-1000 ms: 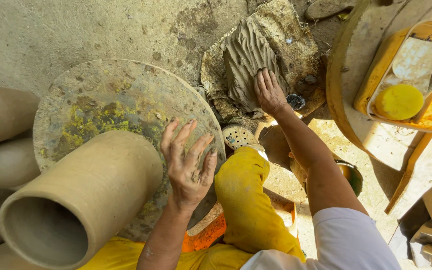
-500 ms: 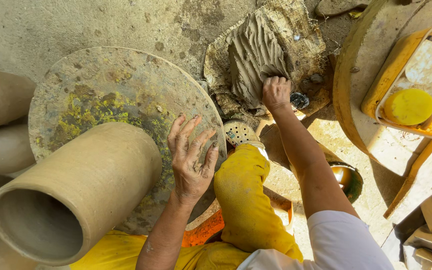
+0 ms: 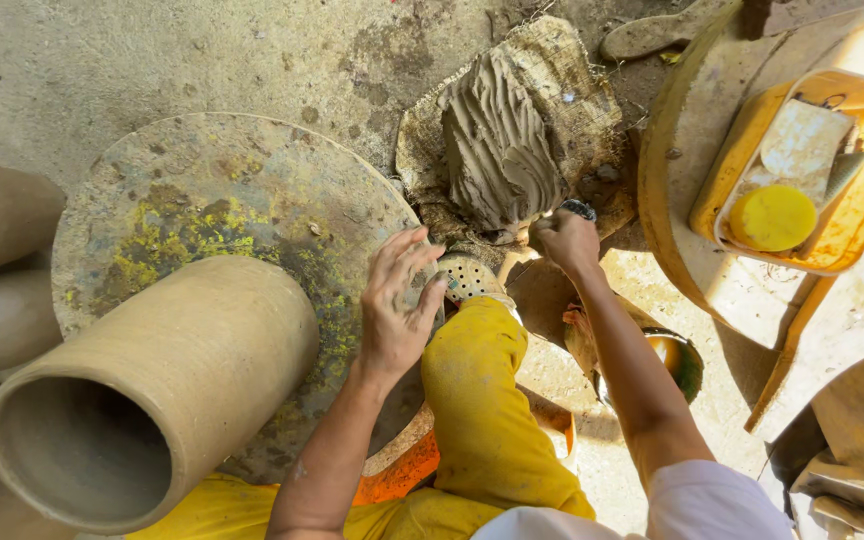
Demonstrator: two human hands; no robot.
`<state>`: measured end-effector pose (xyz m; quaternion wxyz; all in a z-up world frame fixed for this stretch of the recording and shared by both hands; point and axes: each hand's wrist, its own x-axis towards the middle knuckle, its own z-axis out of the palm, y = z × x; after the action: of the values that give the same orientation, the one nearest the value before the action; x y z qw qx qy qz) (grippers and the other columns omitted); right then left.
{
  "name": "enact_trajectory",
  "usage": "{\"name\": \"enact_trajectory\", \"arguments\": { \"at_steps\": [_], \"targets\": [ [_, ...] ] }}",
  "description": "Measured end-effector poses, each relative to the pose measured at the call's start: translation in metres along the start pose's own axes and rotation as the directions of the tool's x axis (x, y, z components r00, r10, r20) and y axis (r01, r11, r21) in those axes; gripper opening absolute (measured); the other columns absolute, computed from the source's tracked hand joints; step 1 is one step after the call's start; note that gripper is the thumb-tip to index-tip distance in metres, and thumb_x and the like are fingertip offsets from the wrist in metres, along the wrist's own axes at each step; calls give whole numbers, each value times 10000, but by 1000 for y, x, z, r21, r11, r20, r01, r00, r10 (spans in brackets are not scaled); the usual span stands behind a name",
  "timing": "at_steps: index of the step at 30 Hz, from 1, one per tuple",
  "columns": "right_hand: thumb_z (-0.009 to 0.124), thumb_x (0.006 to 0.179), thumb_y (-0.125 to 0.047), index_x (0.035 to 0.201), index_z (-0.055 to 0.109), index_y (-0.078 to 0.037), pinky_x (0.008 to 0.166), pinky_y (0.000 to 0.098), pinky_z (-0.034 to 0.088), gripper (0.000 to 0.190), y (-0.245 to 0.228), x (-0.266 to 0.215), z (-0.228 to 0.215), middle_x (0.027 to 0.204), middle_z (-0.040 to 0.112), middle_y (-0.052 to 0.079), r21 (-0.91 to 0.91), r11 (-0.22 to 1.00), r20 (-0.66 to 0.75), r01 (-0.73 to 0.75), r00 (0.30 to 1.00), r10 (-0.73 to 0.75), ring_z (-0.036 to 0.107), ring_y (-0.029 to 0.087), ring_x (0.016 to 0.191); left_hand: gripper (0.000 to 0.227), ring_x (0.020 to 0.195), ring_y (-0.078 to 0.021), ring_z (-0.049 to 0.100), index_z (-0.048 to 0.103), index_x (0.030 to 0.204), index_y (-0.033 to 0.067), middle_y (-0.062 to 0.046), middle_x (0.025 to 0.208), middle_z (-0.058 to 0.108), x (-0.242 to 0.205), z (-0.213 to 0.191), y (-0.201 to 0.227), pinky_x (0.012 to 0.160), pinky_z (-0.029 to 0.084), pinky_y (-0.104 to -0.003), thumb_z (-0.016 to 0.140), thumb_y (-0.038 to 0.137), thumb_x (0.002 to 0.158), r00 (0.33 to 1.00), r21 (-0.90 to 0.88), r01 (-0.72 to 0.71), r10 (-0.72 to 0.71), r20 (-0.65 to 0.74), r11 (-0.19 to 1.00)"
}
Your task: The person shapes the upper part of a clay pot by adding a lump of clay to the rim and smoothing it by hand and with a wooden tool while the pot sits on a turntable.
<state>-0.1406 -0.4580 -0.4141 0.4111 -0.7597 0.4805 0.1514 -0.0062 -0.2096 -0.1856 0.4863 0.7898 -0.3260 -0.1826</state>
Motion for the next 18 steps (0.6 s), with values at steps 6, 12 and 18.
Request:
{"name": "enact_trajectory", "arguments": {
  "at_steps": [6,12,18],
  "targets": [
    [684,786,32,1346,516,-22,1083,426,482,587,-101,-127,-82,1394,458,138,614,442,-182,654,662,-727,501,274,1295,723,1232,-345,540,370,1524,208,-246,1387,475,63,55,-9,1092,487,-524,738,350,918,880,-753,451,-381,285,478],
    [791,742,-94,1340,560,-57,1058,449,560,642,-107,-36,-64,1385,563,145,662,739,-39,128,990,-137,638,290,1263,486,1107,-317,689,492,1408,92,-213,1329,635,55,16,-33,885,629,-509,723,273,1020,947,-955,282,-191,260,96],
    [991,695,-345,1612,125,-22,1240,540,222,1302,-106,138,-9,1615,205,257,-302,871,-82,388,900,-429,233,414,1492,451,1108,-325,679,518,1404,60,-214,1273,650,32,4,-35,868,647,-497,673,150,989,907,-923,336,-329,263,186]
  ]
}}
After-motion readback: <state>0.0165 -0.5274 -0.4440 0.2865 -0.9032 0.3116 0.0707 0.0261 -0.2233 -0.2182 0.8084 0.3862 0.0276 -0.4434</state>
